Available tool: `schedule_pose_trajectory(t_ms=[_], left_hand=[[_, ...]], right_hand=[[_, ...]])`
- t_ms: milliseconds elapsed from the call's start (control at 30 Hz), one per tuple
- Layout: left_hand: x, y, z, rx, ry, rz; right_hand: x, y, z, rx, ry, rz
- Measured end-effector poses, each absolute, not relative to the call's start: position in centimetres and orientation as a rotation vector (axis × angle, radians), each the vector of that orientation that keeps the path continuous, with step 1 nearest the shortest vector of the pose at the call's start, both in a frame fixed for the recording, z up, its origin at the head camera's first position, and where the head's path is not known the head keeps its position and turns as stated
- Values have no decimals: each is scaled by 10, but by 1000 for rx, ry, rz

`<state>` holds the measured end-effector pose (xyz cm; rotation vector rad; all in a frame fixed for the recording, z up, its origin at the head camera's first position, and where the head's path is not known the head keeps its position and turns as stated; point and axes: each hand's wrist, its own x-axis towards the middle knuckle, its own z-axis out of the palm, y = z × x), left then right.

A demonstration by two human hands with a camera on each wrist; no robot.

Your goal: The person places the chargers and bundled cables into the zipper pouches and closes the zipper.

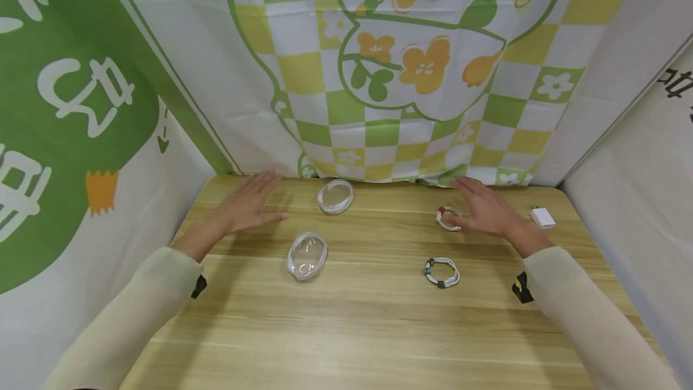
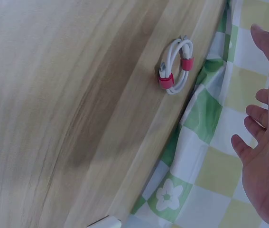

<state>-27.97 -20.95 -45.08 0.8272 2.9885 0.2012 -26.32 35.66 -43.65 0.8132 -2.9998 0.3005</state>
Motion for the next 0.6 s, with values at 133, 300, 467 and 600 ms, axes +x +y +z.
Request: schedule_pose_trajectory(t_ms=[133, 300, 467, 600], left_hand=[[-272, -206, -451, 865, 2968, 240], [-263, -201, -453, 902, 2926, 276], [-255, -196, -456, 967, 2905, 264], [-248, -191, -458, 1031, 2883, 244]], right_hand=[[-259, 354, -440, 851, -2997, 290], [-256, 352, -445, 920, -2950, 248], [-253, 352, -450, 1009, -2870, 249], [-250, 350, -455, 1110, -2748, 276]])
